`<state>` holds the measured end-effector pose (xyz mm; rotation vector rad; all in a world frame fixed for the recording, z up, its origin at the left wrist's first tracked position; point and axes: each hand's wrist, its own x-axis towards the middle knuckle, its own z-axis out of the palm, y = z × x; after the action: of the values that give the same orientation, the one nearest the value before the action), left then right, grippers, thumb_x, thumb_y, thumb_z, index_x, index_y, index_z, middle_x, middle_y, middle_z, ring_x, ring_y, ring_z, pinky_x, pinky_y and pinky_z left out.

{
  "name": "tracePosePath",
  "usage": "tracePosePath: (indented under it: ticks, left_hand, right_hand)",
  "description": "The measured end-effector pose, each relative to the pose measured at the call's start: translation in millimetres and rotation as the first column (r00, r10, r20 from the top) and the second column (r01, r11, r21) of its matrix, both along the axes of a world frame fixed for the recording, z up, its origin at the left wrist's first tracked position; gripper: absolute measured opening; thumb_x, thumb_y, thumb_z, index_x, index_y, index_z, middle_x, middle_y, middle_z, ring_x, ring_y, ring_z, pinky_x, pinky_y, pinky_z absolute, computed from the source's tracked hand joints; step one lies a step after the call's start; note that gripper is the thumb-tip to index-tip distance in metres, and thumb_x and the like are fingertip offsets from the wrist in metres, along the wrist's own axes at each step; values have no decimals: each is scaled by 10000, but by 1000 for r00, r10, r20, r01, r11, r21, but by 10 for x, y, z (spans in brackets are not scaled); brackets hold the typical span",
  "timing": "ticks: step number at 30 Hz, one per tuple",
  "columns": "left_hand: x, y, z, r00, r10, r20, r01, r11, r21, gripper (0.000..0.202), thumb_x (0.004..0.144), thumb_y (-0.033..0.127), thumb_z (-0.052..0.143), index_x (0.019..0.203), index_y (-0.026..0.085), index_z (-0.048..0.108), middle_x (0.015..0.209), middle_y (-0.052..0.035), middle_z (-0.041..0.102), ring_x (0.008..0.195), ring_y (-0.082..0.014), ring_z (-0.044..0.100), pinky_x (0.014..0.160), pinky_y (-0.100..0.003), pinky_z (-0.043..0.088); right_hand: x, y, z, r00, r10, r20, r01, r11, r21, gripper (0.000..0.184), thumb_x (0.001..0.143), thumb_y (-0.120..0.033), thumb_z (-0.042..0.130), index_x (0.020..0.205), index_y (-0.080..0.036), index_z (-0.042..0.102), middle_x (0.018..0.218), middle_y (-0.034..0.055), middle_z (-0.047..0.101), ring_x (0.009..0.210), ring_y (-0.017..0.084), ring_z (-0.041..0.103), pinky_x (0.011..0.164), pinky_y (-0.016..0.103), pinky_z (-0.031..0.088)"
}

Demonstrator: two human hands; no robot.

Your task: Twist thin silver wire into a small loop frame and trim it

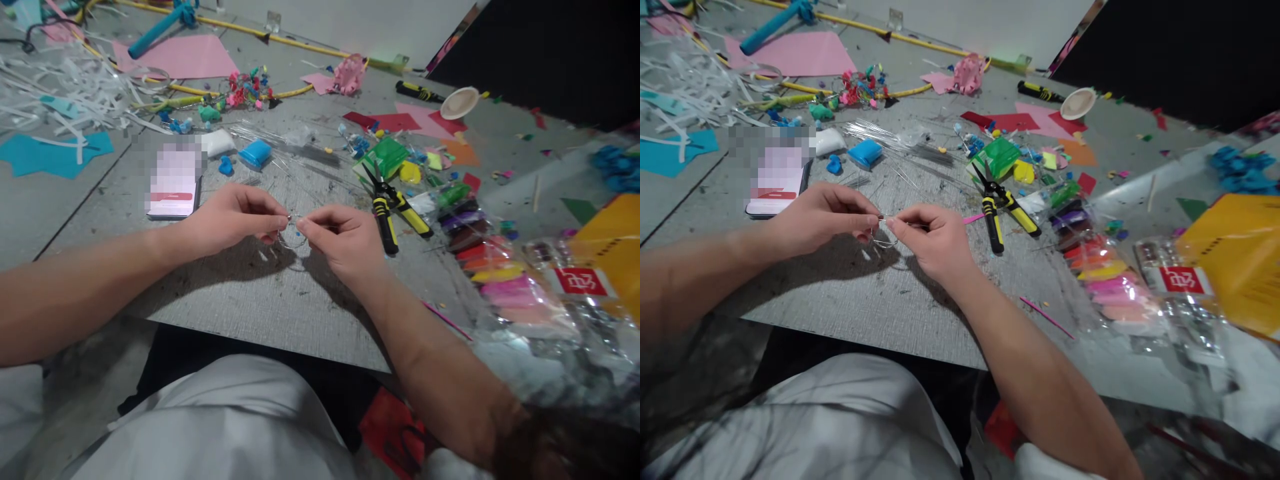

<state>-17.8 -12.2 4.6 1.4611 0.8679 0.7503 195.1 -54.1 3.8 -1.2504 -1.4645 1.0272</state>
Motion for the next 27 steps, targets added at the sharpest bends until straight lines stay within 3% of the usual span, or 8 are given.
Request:
tracePosePath:
  ticks: [9, 21, 27]
  left_hand:
    - [-27, 24, -16, 1000, -13, -28, 15, 999, 51, 177, 835, 351, 823, 890, 184, 810, 741, -35, 754, 665, -150, 690, 653, -283, 580]
    - [4, 4, 45, 1000, -7, -19, 8, 997, 79, 146, 864, 314, 780, 847, 169, 785, 704, -33, 728, 652, -135, 654, 651, -270, 543]
    - [14, 6, 50, 999, 19, -49, -15, 997, 79, 175, 864, 325, 793, 834, 154, 771, 721, -46, 729, 645, -139, 648, 648, -284, 524]
  right_hand:
    - [4, 31, -11, 1000, -2, -10, 2, 1000, 0, 173, 743, -337, 837, 729, -183, 759, 549, -54, 580, 519, 94, 465, 509, 251, 364]
    - [60, 105, -72, 972, 50, -228, -73, 993, -92, 138, 812, -323, 769, 787, -191, 736, 565, -45, 617, 515, 109, 534, 520, 257, 414]
    - [60, 116, -82, 956, 36, -290, -85, 983, -160, 179, 780, -360, 802, 768, -204, 717, 604, -32, 630, 544, 122, 555, 504, 251, 448]
